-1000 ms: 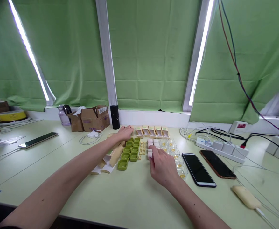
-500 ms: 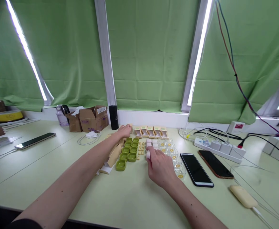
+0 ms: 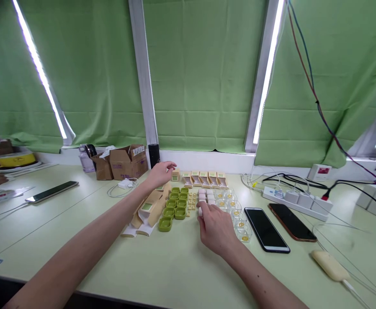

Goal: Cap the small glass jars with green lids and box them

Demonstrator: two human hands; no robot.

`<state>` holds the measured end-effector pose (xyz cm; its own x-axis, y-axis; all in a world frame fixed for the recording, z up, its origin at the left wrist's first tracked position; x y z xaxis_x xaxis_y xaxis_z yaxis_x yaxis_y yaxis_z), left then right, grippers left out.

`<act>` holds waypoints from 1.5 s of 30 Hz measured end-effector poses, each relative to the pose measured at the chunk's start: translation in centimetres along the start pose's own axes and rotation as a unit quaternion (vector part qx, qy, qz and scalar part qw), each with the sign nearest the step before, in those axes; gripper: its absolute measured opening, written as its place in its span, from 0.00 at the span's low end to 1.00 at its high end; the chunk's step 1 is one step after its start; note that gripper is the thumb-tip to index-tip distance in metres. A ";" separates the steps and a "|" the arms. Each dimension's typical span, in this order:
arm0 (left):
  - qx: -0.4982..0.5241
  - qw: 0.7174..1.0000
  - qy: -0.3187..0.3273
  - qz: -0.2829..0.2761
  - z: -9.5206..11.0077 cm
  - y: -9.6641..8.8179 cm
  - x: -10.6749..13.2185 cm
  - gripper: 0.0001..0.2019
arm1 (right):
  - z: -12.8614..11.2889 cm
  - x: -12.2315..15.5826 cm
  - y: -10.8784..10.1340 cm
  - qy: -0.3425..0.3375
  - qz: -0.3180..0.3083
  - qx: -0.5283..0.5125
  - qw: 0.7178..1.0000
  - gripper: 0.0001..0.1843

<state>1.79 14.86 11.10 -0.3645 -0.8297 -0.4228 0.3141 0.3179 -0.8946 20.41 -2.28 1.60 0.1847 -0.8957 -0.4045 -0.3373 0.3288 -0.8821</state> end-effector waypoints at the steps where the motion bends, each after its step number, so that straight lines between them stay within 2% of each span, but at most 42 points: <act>1: 0.005 1.000 0.009 0.004 0.6 -0.8 1.5 0.19 | -0.2 0.1 0.2 -0.002 -0.006 -0.001 1.000 0.13; 4: 0.009 0.999 0.041 -0.015 2.6 -1.8 6.6 0.16 | -0.7 0.3 1.1 -0.011 -0.029 -0.003 1.000 0.14; 8: -0.086 0.989 0.053 -0.110 3.9 -0.4 12.6 0.12 | -1.4 0.6 2.5 -0.025 -0.067 -0.001 0.997 0.15; 10: -0.114 0.983 0.048 -0.133 3.9 0.4 14.5 0.10 | -1.7 0.8 2.9 -0.034 -0.077 -0.002 0.996 0.15; 13: -0.126 0.979 0.037 -0.157 3.3 1.4 15.9 0.10 | -2.1 1.0 3.4 -0.047 -0.087 0.006 0.995 0.12; 18: -0.122 0.977 0.031 -0.171 2.6 2.9 16.7 0.08 | -2.2 1.3 4.0 -0.054 -0.099 0.004 0.994 0.11; 23: -0.141 0.972 0.043 -0.181 2.8 4.2 17.2 0.08 | -2.3 1.2 3.9 -0.056 -0.099 -0.011 0.993 0.09; 30: -0.148 0.970 0.057 -0.187 3.9 4.6 17.5 0.08 | -2.4 1.2 3.7 -0.057 -0.101 -0.022 0.993 0.08; 37: -0.139 0.972 0.102 -0.157 6.6 3.5 16.5 0.06 | -1.3 0.9 3.3 -0.021 -0.073 -0.071 0.995 0.12; 41: -0.110 0.976 0.139 -0.130 8.9 3.1 14.6 0.05 | -0.1 0.4 3.1 -0.010 -0.016 -0.124 0.992 0.20; 45: -0.093 0.973 0.177 -0.112 10.6 3.9 13.2 0.07 | 1.0 0.0 2.7 -0.012 0.045 -0.177 0.983 0.25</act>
<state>7.51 0.27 3.51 -0.6946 -0.6890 -0.2072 0.0391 0.2515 -0.9671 20.42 -1.08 -0.99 0.1586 -0.8591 -0.4866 -0.6520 0.2790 -0.7050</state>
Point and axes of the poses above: each hand's wrist, its own x-axis away from the middle knuckle, its own y-axis out of the palm, z = x × y, the point moved 8 cm from there along -x, towards the middle knuckle, and after that the axes turned 1 degree about -x, right-handed, at the moved point
